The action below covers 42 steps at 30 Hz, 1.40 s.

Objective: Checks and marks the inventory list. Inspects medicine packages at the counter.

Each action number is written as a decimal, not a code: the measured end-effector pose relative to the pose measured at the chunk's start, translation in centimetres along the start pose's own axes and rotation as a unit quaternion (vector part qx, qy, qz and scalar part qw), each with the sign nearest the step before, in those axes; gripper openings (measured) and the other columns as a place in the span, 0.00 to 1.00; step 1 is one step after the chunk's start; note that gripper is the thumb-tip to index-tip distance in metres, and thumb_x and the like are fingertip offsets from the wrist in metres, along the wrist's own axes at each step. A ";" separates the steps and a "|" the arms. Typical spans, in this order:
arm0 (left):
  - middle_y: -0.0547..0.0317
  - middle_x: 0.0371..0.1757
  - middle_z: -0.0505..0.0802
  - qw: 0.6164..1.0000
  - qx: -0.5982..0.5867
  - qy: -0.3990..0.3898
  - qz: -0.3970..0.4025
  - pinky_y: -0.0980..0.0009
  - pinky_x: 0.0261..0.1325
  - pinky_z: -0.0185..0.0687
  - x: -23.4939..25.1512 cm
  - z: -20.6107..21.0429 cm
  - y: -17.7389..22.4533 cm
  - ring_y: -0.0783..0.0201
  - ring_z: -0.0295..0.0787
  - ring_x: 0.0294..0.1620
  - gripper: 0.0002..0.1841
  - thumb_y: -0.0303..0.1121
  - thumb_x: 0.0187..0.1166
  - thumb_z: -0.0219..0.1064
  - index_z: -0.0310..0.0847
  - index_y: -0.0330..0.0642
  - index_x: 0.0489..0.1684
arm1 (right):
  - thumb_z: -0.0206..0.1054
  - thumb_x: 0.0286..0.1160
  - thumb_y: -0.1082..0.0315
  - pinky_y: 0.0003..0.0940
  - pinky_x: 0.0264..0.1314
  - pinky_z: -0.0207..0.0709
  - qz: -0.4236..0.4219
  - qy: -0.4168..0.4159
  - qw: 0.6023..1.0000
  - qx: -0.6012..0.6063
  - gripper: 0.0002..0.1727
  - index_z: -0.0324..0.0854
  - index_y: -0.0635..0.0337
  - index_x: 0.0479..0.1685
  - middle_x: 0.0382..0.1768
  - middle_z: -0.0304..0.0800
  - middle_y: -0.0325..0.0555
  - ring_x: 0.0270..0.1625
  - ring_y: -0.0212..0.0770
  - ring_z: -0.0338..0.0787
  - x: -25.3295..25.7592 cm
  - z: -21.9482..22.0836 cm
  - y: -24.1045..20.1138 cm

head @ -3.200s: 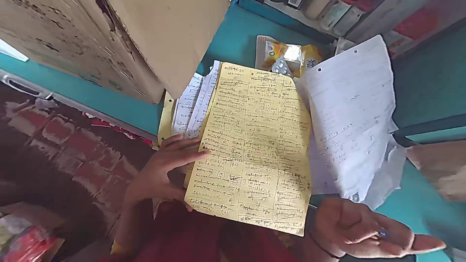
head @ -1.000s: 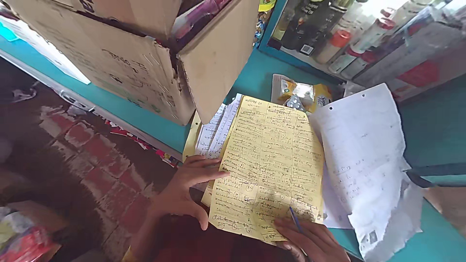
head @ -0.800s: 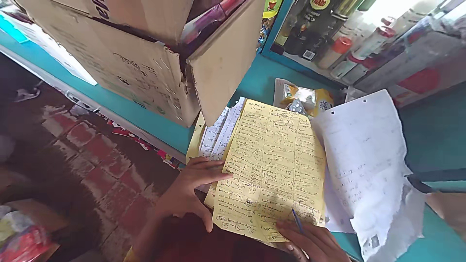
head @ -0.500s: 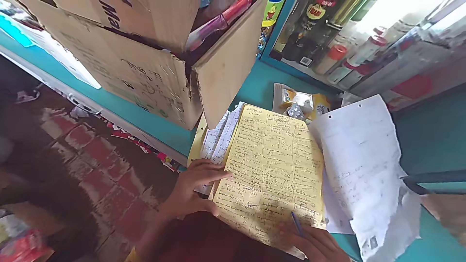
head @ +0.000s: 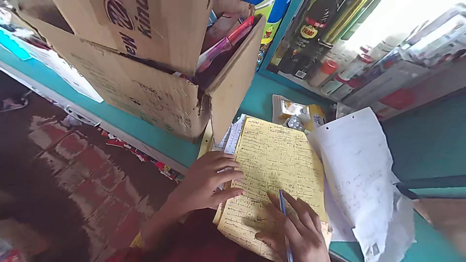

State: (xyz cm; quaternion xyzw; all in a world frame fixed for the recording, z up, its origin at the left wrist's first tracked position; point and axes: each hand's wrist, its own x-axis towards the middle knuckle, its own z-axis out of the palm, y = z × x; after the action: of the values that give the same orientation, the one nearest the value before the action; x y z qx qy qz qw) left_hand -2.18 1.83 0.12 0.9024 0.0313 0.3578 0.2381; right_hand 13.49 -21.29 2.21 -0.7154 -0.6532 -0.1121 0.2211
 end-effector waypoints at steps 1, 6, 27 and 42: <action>0.55 0.59 0.95 1.000 0.002 -0.010 0.000 0.56 0.80 0.71 0.2 0.2 -0.2 0.55 0.85 0.72 0.23 0.55 0.86 0.58 0.93 0.48 0.51 | 0.59 0.75 0.30 0.48 0.79 0.62 0.006 -0.008 1.000 0.000 0.33 0.86 0.46 0.63 0.64 0.93 0.42 0.78 0.49 0.80 0.1 0.4 -0.1; 0.56 0.63 0.94 0.999 0.011 -0.030 0.002 0.53 0.80 0.73 0.1 1.1 -1.3 0.54 0.84 0.74 0.23 0.58 0.81 0.62 0.93 0.51 0.53 | 0.65 0.75 0.35 0.49 0.82 0.61 0.036 -0.025 0.999 -0.015 0.28 0.87 0.43 0.62 0.64 0.93 0.40 0.80 0.47 0.79 -0.3 2.1 -0.6; 0.61 0.60 0.96 1.000 0.005 0.002 0.004 0.58 0.79 0.75 -0.8 1.7 -1.3 0.60 0.87 0.71 0.24 0.61 0.82 0.60 0.92 0.52 0.46 | 0.68 0.60 0.25 0.78 0.76 0.58 0.008 -0.151 0.988 0.021 0.49 0.79 0.53 0.75 0.73 0.87 0.52 0.83 0.70 0.72 1.8 -1.9 2.5; 0.61 0.59 0.96 0.999 -0.003 0.028 0.031 0.62 0.82 0.71 -2.9 1.8 -0.3 0.64 0.86 0.72 0.23 0.60 0.81 0.63 0.91 0.52 0.48 | 0.60 0.75 0.30 0.66 0.73 0.70 -0.029 -0.179 0.983 0.004 0.40 0.82 0.55 0.71 0.70 0.89 0.55 0.77 0.64 0.81 0.8 -4.4 1.8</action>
State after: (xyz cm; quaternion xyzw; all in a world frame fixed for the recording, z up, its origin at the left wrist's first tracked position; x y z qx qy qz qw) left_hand -3.10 0.69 -2.99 0.8918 0.0092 0.3905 0.2284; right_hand 15.92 -22.66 6.10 -0.7036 -0.7033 0.0144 0.1004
